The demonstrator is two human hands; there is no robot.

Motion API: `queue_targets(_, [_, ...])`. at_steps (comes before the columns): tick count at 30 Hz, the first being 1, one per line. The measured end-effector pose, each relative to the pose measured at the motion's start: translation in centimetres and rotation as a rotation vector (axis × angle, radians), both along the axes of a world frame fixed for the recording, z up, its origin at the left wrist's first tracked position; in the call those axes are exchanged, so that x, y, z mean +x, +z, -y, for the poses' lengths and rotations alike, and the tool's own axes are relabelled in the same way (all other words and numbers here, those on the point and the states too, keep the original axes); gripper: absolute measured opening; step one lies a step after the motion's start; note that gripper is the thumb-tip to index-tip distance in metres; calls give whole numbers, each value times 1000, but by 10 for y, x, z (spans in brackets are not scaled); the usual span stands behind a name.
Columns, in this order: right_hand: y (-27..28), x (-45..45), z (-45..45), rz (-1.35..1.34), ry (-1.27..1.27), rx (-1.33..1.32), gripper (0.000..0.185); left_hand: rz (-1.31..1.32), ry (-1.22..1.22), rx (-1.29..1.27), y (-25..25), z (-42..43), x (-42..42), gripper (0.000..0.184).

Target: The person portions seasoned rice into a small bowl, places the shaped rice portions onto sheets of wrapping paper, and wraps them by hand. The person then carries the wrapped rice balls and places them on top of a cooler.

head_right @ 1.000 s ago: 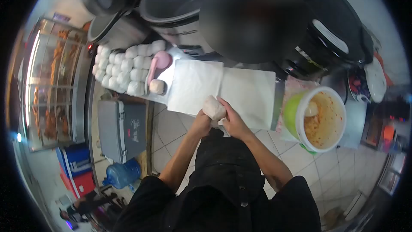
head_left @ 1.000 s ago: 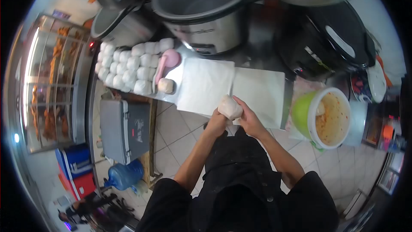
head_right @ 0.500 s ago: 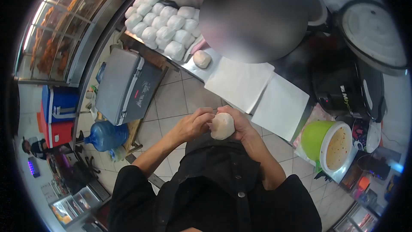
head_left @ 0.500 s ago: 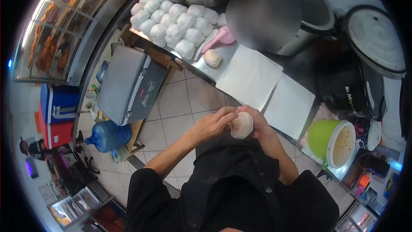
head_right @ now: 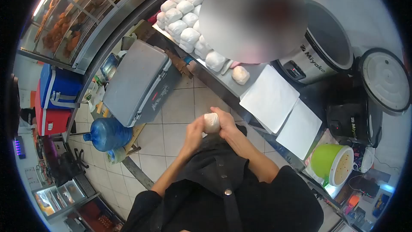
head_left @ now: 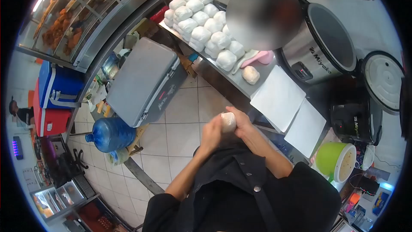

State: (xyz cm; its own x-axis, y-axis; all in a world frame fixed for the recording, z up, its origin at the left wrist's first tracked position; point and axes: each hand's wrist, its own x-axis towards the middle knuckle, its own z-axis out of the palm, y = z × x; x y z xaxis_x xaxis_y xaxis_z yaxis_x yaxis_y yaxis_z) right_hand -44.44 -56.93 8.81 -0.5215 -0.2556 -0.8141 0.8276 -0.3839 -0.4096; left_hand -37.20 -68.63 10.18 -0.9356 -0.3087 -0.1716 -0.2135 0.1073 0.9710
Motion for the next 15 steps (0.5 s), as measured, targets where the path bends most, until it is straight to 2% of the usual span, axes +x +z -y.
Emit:
queue_targets(2, [-30, -6, 15, -155, 35, 2, 20, -27, -21, -46, 11, 2, -7, 44])
queue_targets(3, [-29, -12, 24, -234, 56, 2, 19, 38, -46, 13, 10, 12, -15, 44])
queue_targets(4, [-14, -18, 30, -270, 79, 98, 23, 99, -72, 73, 7, 22, -24, 43])
queue_targets(5, [-23, -29, 37, -399, 95, 320, 24, 156, -101, 133, 4, 33, -32, 43])
queue_targets(6, [-31, -43, 38, -528, 111, 542, 27, 142, -45, 314, -3, 42, -38, 42])
queue_targets(7, [-19, -66, 26, -557, 131, 524, 31, 129, 12, 493, -12, 52, -42, 41])
queue_targets(8, [-53, -95, 7, -806, 23, 897, 39, 119, 70, 671, -17, 63, -44, 40])
queue_targets(9, [-69, -122, -12, -745, -105, 1121, 55, 134, 110, 727, -17, 77, -45, 38])
queue_targets(10, [-81, -144, -33, -602, -22, 1480, 73, 147, 152, 779, -16, 93, -46, 37])
queue_targets(11, [-87, -165, -53, -399, 26, 1282, 86, 152, 197, 827, -15, 110, -48, 36])
queue_targets(12, [-124, -182, -76, -368, 2, 984, 85, 196, 209, 877, -19, 129, -50, 45])
queue_targets(13, [-166, -197, -97, -284, 1, 818, 81, 146, 239, 841, -15, 143, -53, 51])
queue_targets(14, [-131, -189, -77, -187, 43, 893, 72, 91, 283, 795, -8, 154, -55, 57])
queue_targets(15, [-145, -193, -82, -389, 85, 614, 62, 23, 345, 734, -4, 170, -59, 63])
